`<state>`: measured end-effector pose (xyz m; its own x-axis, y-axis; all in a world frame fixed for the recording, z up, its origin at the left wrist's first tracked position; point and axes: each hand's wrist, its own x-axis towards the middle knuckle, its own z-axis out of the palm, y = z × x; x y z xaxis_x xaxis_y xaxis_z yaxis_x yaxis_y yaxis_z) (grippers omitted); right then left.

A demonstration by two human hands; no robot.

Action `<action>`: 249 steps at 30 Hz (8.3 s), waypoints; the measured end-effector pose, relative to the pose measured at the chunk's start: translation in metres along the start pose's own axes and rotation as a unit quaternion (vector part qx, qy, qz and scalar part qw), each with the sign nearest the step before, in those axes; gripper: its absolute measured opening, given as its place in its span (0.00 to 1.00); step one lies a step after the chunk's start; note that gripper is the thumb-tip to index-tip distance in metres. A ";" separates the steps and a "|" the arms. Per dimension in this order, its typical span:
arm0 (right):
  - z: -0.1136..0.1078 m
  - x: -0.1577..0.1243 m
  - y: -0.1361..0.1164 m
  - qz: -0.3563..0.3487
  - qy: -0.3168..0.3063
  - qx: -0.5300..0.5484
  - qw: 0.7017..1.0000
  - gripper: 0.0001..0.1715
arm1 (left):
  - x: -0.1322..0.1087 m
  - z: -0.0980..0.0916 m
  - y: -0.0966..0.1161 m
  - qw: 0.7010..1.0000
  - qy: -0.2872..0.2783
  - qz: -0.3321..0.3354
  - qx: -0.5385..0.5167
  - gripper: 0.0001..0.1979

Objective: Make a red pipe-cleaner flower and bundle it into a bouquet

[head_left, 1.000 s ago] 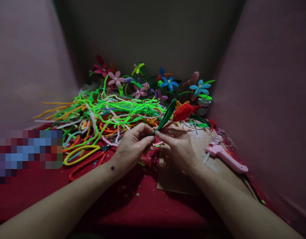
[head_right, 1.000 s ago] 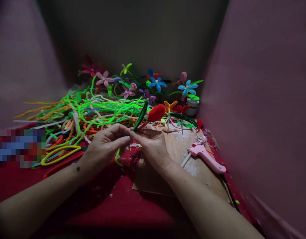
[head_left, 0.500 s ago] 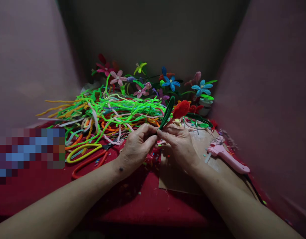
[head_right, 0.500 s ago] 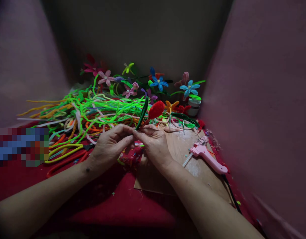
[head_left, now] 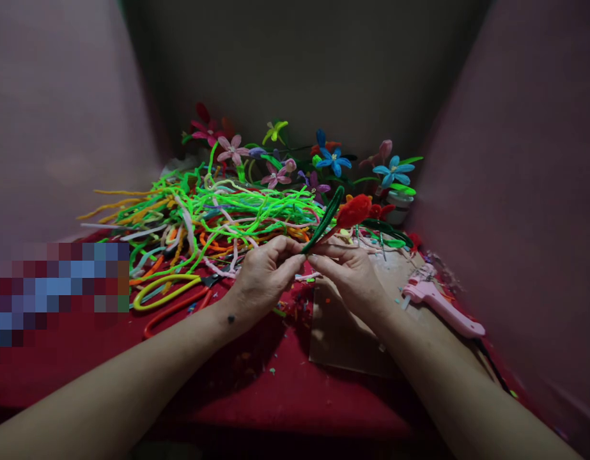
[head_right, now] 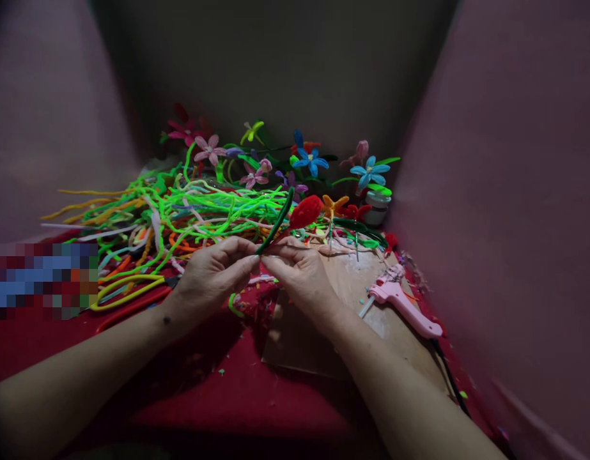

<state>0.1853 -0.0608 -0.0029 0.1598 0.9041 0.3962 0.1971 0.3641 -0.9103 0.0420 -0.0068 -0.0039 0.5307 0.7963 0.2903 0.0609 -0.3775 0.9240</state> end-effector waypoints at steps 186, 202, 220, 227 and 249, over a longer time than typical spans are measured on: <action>0.020 -0.012 -0.009 0.135 0.143 0.133 0.971 0.03 | -0.012 0.000 0.001 0.968 -0.040 0.151 0.197 0.11; 0.023 -0.010 -0.007 0.103 0.086 0.210 0.968 0.04 | -0.003 -0.008 0.011 0.971 -0.163 -0.085 -0.156 0.09; 0.014 -0.003 0.003 0.093 0.093 0.277 0.952 0.05 | 0.000 -0.006 0.008 0.984 -0.165 -0.042 -0.050 0.11; 0.019 -0.005 0.005 0.077 0.117 0.217 0.966 0.06 | -0.005 0.000 0.000 0.986 -0.034 0.091 0.132 0.07; -0.004 0.003 0.001 0.056 -0.049 0.228 0.971 0.06 | 0.006 -0.012 0.005 0.891 -0.271 -0.186 -0.313 0.08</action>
<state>0.1894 -0.0586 -0.0023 0.0579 0.9526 0.2988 -0.2689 0.3031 -0.9142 0.0355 0.0016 0.0052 0.9131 0.4017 -0.0701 -0.0763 0.3373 0.9383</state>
